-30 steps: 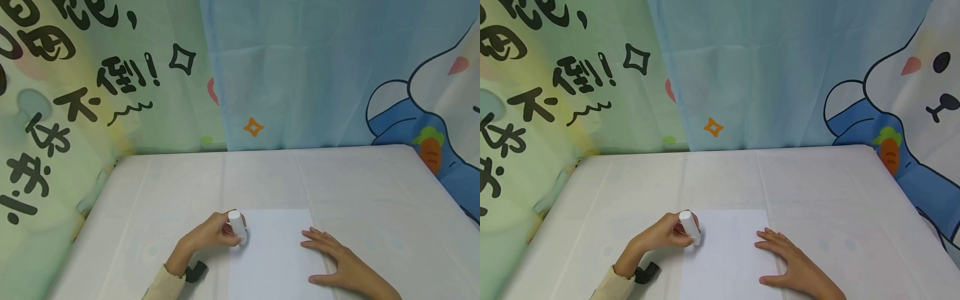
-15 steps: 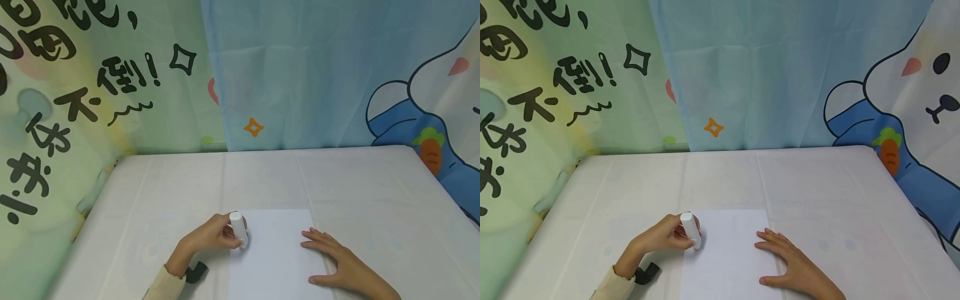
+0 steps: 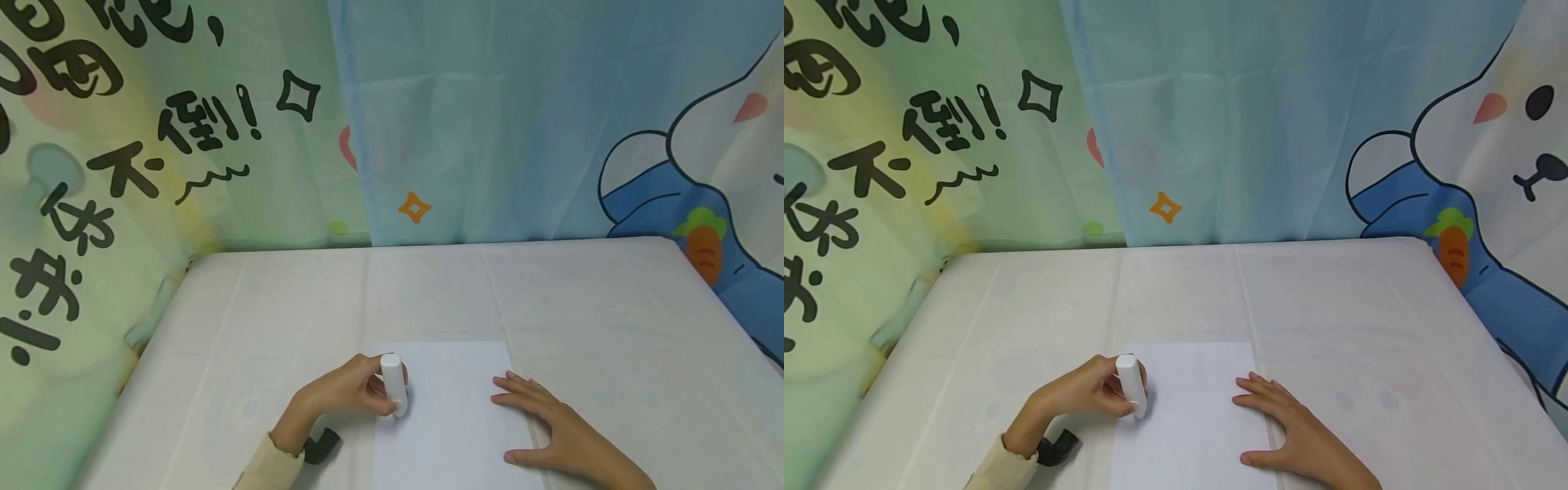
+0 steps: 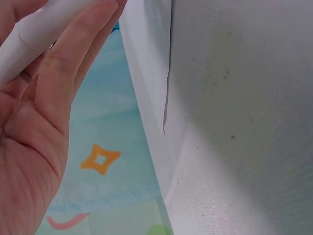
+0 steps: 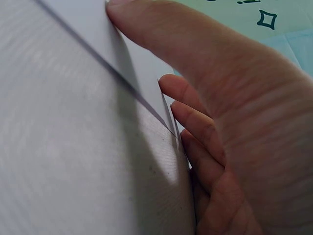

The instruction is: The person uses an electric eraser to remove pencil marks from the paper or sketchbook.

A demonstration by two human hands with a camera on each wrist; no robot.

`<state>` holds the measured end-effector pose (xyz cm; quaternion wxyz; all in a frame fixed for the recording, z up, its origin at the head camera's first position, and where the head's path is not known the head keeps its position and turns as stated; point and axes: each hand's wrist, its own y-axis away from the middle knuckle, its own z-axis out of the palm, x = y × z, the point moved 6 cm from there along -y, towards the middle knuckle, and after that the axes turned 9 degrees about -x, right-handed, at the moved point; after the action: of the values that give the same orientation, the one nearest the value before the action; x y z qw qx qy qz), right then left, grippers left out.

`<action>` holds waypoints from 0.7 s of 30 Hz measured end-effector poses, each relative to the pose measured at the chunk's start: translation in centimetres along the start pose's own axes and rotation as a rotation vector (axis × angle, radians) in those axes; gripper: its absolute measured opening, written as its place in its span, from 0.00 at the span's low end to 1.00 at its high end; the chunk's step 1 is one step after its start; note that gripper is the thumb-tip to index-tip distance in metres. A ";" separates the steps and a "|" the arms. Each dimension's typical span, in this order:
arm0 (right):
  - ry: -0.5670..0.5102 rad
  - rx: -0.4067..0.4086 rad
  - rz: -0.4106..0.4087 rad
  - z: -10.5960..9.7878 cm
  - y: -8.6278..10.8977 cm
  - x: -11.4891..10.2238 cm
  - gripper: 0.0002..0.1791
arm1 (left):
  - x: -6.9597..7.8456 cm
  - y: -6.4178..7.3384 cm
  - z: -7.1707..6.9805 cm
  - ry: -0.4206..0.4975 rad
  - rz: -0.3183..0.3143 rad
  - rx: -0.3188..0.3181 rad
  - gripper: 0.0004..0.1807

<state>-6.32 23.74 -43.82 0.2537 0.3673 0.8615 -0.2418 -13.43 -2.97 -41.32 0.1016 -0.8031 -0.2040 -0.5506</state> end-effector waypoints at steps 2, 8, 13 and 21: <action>0.000 0.000 0.003 0.0 0.0 0.0 0.38 | 0.0 0.0 0.1 -0.004 -0.003 -0.006 0.13; -0.001 0.000 0.019 0.1 0.0 0.0 0.38 | -0.2 0.1 -0.1 -0.039 0.012 0.031 0.14; -0.002 -0.001 0.028 0.0 0.0 0.0 0.38 | -0.3 0.1 -0.4 -0.045 0.009 0.072 0.14; 0.002 0.004 0.008 0.0 0.1 0.1 0.38 | -0.2 0.0 -0.3 -0.018 -0.017 0.043 0.14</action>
<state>-6.30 23.81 -43.87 0.2530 0.3716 0.8598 -0.2423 -13.71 -3.12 -41.40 0.1121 -0.8039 -0.2235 -0.5396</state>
